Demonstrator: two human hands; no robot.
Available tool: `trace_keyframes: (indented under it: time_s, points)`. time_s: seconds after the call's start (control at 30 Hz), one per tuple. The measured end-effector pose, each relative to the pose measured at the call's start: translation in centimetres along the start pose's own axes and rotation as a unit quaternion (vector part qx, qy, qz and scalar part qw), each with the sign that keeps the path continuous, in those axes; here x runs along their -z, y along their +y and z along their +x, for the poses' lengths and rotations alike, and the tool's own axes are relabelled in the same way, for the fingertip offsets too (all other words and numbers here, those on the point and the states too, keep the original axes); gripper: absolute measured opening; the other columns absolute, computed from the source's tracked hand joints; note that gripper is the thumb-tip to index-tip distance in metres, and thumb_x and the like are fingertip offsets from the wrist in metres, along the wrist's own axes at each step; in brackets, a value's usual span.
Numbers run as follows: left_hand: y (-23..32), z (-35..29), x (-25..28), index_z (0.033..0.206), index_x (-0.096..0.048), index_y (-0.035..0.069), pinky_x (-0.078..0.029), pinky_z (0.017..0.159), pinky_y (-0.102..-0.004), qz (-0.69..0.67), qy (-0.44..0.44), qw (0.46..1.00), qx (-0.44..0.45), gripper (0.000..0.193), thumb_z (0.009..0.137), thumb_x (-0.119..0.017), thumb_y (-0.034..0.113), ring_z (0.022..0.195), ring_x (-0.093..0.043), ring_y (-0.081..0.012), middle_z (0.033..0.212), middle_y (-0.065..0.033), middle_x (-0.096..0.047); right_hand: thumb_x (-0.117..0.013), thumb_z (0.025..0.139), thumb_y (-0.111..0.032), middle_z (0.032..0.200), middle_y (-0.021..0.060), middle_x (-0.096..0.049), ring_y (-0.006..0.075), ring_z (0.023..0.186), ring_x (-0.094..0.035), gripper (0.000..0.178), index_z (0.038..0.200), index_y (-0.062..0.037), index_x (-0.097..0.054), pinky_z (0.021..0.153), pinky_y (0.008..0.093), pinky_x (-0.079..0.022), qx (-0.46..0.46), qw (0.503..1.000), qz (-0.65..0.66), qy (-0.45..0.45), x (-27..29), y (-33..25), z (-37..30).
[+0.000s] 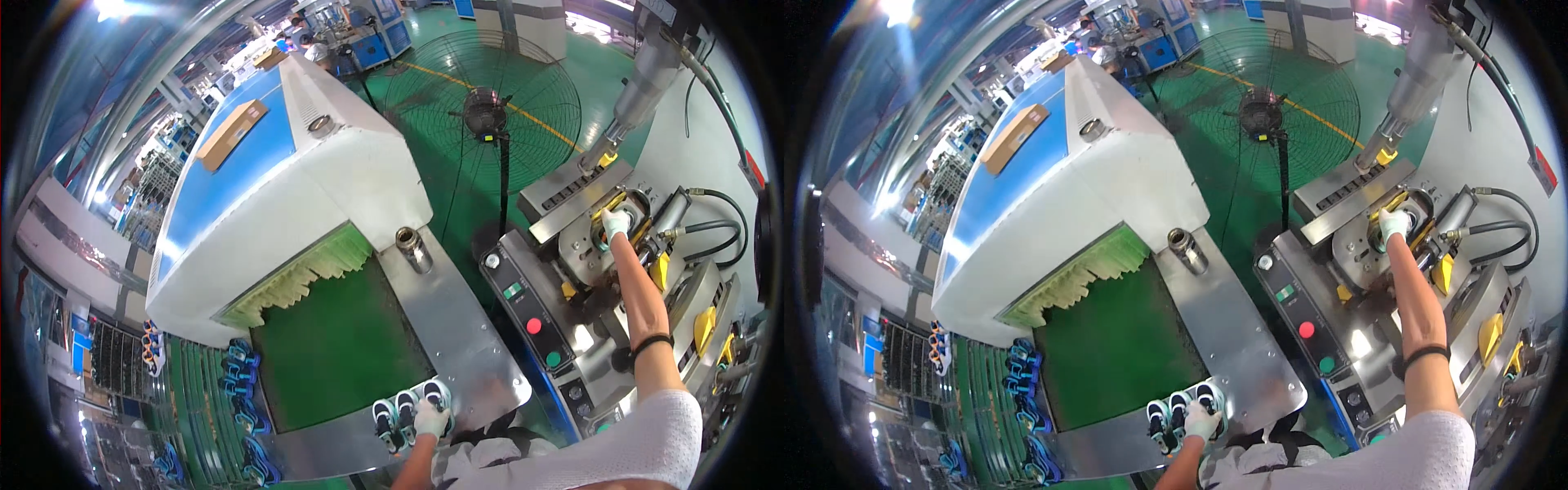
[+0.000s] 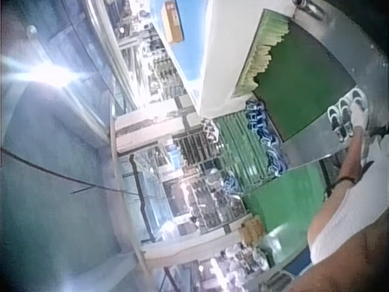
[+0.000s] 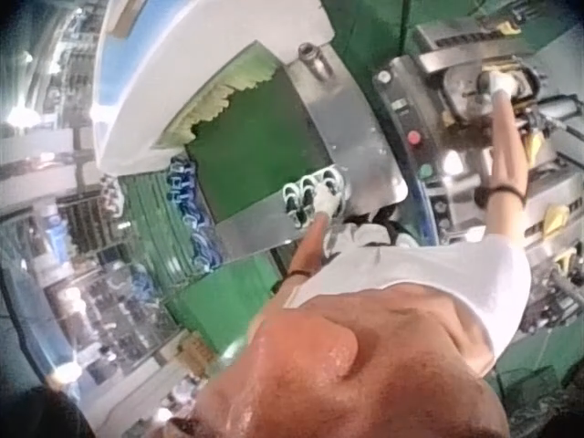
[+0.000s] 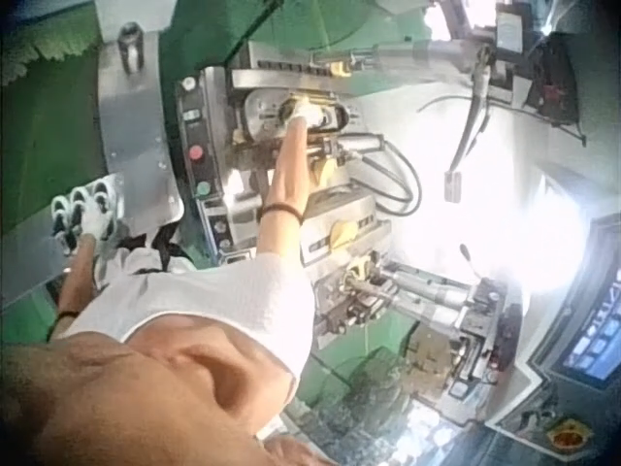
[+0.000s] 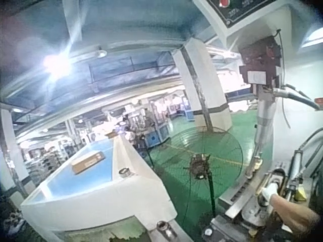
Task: Operating industrial machinery to press shoes and moving them between conveyor belts and storage racks.
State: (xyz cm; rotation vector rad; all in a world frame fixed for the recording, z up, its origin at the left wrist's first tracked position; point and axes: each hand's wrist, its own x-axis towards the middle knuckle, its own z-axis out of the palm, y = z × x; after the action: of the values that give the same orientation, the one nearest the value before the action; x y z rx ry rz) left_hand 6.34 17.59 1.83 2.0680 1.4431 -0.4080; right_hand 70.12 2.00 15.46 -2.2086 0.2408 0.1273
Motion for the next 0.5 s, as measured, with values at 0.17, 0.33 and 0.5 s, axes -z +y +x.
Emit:
trace_keyframes:
  time_s: [0.17, 0.33, 0.5]
  points:
    - [-1.0, 2.9, 0.0, 0.129, -0.05, -0.003, -0.05, 0.098, -0.0454, 0.006, -0.04, 0.996, -0.077, 0.075, 0.078, -0.078, 0.045, 0.114, -0.061, -0.0426, 0.129, -0.0285, -0.056, -0.071, 0.088, -0.022, 0.152, 0.0267, -0.037, 0.0326, 0.139, -0.04, 0.086, 0.153, 0.0053, -0.022, 0.115, 0.0357, -0.03, 0.331, 0.929, 0.162, -0.036, 1.4, -0.3, -23.7]
    - [0.1, 6.2, 4.1, 0.115, -0.063, 0.001, -0.051, 0.094, -0.045, -0.006, -0.101, 0.98, -0.169, 0.058, 0.087, -0.063, 0.052, 0.108, -0.064, -0.0402, 0.11, -0.027, -0.067, -0.066, 0.088, -0.017, 0.155, 0.0313, -0.025, 0.0422, 0.147, -0.02, 0.084, 0.153, 0.0064, -0.019, 0.121, 0.0457, -0.015, 0.311, 0.872, -0.371, -0.067, -2.4, 15.2, -34.2]
    - [-4.2, 12.6, 13.3, 0.107, -0.068, 0.006, -0.051, 0.091, -0.0431, -0.228, -0.035, 0.938, -0.259, 0.033, 0.094, -0.06, 0.036, 0.099, -0.066, -0.037, 0.105, -0.0181, -0.07, -0.069, 0.086, -0.022, 0.157, 0.0323, -0.019, 0.0434, 0.148, -0.017, 0.086, 0.152, 0.0062, -0.022, 0.121, 0.047, -0.012, 0.233, 0.813, -0.523, -0.108, -5.3, 14.3, -37.5]
